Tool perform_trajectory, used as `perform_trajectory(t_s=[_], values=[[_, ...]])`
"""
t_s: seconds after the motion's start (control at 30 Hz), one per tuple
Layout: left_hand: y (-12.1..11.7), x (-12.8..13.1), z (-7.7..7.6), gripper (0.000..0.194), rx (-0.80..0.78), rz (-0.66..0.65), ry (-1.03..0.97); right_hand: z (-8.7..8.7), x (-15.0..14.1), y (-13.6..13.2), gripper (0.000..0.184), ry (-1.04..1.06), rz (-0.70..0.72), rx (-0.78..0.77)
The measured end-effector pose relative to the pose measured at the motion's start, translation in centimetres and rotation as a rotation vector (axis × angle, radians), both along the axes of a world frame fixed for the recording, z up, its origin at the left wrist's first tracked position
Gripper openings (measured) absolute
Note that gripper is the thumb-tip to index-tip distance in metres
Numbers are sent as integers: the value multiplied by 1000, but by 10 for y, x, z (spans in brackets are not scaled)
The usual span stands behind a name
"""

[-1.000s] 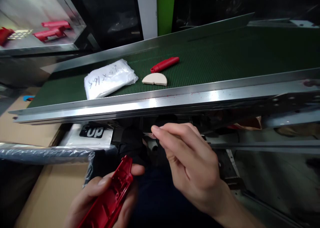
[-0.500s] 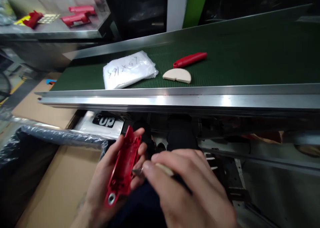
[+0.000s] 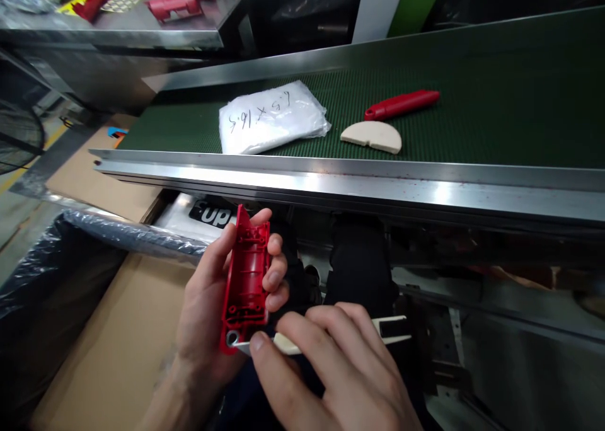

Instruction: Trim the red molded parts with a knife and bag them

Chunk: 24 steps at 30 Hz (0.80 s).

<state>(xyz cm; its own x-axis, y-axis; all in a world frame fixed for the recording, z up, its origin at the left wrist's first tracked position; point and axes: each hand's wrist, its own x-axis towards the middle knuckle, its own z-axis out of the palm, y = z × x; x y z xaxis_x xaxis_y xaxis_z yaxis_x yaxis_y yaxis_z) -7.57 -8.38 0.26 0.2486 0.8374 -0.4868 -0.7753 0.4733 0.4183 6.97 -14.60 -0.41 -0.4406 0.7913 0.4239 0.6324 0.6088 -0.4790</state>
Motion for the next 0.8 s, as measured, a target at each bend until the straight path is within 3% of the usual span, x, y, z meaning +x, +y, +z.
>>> perform_trajectory(t_s=[0.37, 0.53, 0.7, 0.8], values=[[-1, -1, 0, 31, -8, 11, -12, -2, -3, 3, 35, -38, -23, 12], [0, -2, 0, 32, -5, 11, -19, 1, 1, 2, 34, 67, 1, -41], [6, -6, -4, 32, -31, 52, -50, 1, 8, 4, 42, 224, -196, 28], [10, -13, -6, 31, -86, 84, -18, -1, 31, 28, 42, 187, -311, 130]])
